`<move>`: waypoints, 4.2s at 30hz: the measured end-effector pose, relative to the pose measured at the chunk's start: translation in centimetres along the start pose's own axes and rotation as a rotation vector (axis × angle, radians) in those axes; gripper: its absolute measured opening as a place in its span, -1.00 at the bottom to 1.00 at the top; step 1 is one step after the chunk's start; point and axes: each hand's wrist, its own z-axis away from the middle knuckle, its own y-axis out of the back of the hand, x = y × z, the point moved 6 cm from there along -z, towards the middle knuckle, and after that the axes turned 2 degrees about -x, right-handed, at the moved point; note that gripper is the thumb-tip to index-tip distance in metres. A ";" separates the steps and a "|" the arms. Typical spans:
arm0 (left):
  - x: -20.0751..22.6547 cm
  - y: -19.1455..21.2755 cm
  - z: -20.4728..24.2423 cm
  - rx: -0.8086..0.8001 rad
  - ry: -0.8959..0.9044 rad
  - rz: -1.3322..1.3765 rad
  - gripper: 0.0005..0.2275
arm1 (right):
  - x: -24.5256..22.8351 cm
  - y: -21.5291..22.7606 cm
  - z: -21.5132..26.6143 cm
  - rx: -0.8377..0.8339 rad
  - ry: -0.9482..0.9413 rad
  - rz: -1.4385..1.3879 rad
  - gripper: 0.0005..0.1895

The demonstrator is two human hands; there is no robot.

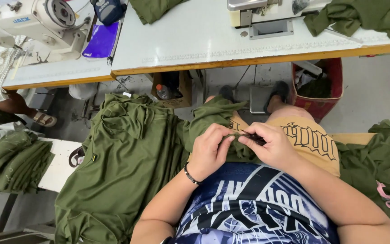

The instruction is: Trimming loose threads from green garments using hand clippers and then sewing the fabric using an industrial sewing machine.

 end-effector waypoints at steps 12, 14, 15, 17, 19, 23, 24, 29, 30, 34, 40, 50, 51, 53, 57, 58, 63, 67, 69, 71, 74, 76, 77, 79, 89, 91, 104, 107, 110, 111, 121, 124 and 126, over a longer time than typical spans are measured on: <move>-1.4 0.7 0.0 -0.023 -0.084 -0.256 -0.93 | -0.9 -0.2 -0.5 0.064 0.074 0.217 -0.85; -1.0 0.6 -0.5 -0.007 -0.035 -0.142 -0.92 | -1.2 -0.2 -0.7 0.071 0.039 0.153 -0.86; -1.3 0.3 -0.6 -0.007 0.032 0.091 -0.92 | -0.9 0.0 -0.7 0.072 -0.014 0.069 -0.91; -1.8 -0.3 -0.4 -0.004 0.103 0.329 -0.91 | -0.5 0.0 -0.6 0.071 -0.072 -0.011 -0.95; -2.4 -0.7 0.2 0.014 0.140 0.386 -0.83 | -0.2 -0.2 -0.4 0.054 -0.092 -0.046 -0.93; -1.8 0.6 -1.0 0.004 0.162 0.281 -0.92 | -0.4 0.3 -1.1 0.064 -0.103 -0.027 -0.95; -1.9 0.7 -1.2 -0.004 0.170 0.249 -0.91 | -0.8 0.4 -1.5 0.073 -0.062 0.002 -0.95; -4.2 -0.4 -0.5 -0.038 0.412 0.493 -0.93 | -1.7 1.4 -1.4 0.155 0.103 0.068 -0.84; -4.6 -0.7 -0.3 -0.018 0.468 0.592 -0.93 | -2.1 1.5 -1.1 0.146 0.085 0.042 -0.77; -4.5 -1.1 -0.1 0.036 0.562 0.783 -0.91 | -4.1 0.8 0.2 0.068 0.025 0.011 -0.74; -5.1 -2.1 0.3 0.085 0.618 0.871 -0.90 | -4.6 0.2 -0.2 0.073 0.113 0.137 -0.78; -5.1 -2.3 0.6 0.098 0.675 0.918 -0.90 | -3.6 0.5 -0.1 0.058 0.088 0.051 -0.80; -4.8 -2.1 0.5 0.089 0.641 0.889 -0.91 | -3.5 0.5 0.0 0.051 0.073 0.029 -0.79; -4.4 -1.8 0.4 0.078 0.607 0.859 -0.92 | -3.3 0.5 0.0 0.044 0.059 0.008 -0.78; -4.1 -1.6 0.4 0.067 0.540 0.765 -0.93 | -2.9 0.4 0.0 0.056 0.060 -0.025 -0.78; -4.0 -1.6 0.4 0.066 0.503 0.730 -0.94 | -2.7 0.4 -0.1 0.068 0.061 -0.036 -0.78; -2.3 -0.6 -0.4 0.092 0.355 0.543 -0.96 | -0.7 0.2 0.3 0.037 -0.066 -0.162 -0.79; -2.0 -0.6 -0.3 0.110 0.240 0.428 -0.96 | 2.6 -0.8 1.6 -0.003 -0.355 -0.622 -0.75; -1.8 -0.8 -0.2 0.115 0.224 0.406 -0.97 | 3.2 -1.1 1.8 0.014 -0.376 -0.644 -0.77; -1.4 -0.7 -0.2 0.126 0.191 0.373 -0.97 | 3.9 -1.5 1.8 0.028 -0.376 -0.669 -0.78; -1.0 -0.6 -0.4 0.135 0.142 0.290 -0.95 | 5.2 -1.8 2.0 0.074 -0.414 -0.762 -0.83; -0.5 -0.8 -0.2 0.136 0.083 0.220 -0.94 | 6.4 -2.1 2.5 0.066 -0.527 -0.827 -0.90; -0.6 -0.8 0.0 0.144 0.079 0.214 -0.94 | 6.9 -2.2 2.6 0.058 -0.519 -0.827 -0.90; -0.7 -1.3 0.1 0.139 0.050 0.160 -0.94 | 8.4 -2.4 2.9 0.057 -0.559 -0.856 -0.94; -2.0 -1.2 0.2 0.144 0.179 0.373 -0.97 | 5.2 -1.7 2.0 0.003 -0.488 -0.823 -0.85; -2.2 -1.2 0.2 0.155 0.221 0.463 -0.96 | 4.6 -1.4 1.9 0.027 -0.421 -0.752 -0.80; 0.3 -0.3 -0.4 0.126 0.099 0.206 -0.96 | 6.1 -1.4 2.4 0.085 -0.424 -0.479 -0.90; -1.3 -0.7 -0.2 0.113 0.223 0.425 -0.98 | 5.8 -1.6 2.7 0.089 -0.429 -0.681 -0.91; -2.0 -1.2 0.0 0.091 0.361 0.661 -0.93 | 3.8 -1.9 1.9 0.071 -0.474 -0.918 -0.84; -2.2 -1.3 0.1 0.095 0.411 0.693 -0.92 | 3.9 -1.9 1.9 0.069 -0.460 -0.903 -0.82; -2.4 -1.6 0.2 0.141 0.568 0.820 -0.90 | 3.1 -1.5 1.9 0.065 -0.354 -0.728 -0.78; -2.8 -1.8 0.4 0.138 0.565 0.795 -0.90 | 2.0 -1.0 1.4 0.058 -0.297 -0.644 -0.80; -2.5 -1.7 0.3 0.122 0.548 0.761 -0.92 | 2.1 -0.9 1.5 0.057 -0.301 -0.619 -0.80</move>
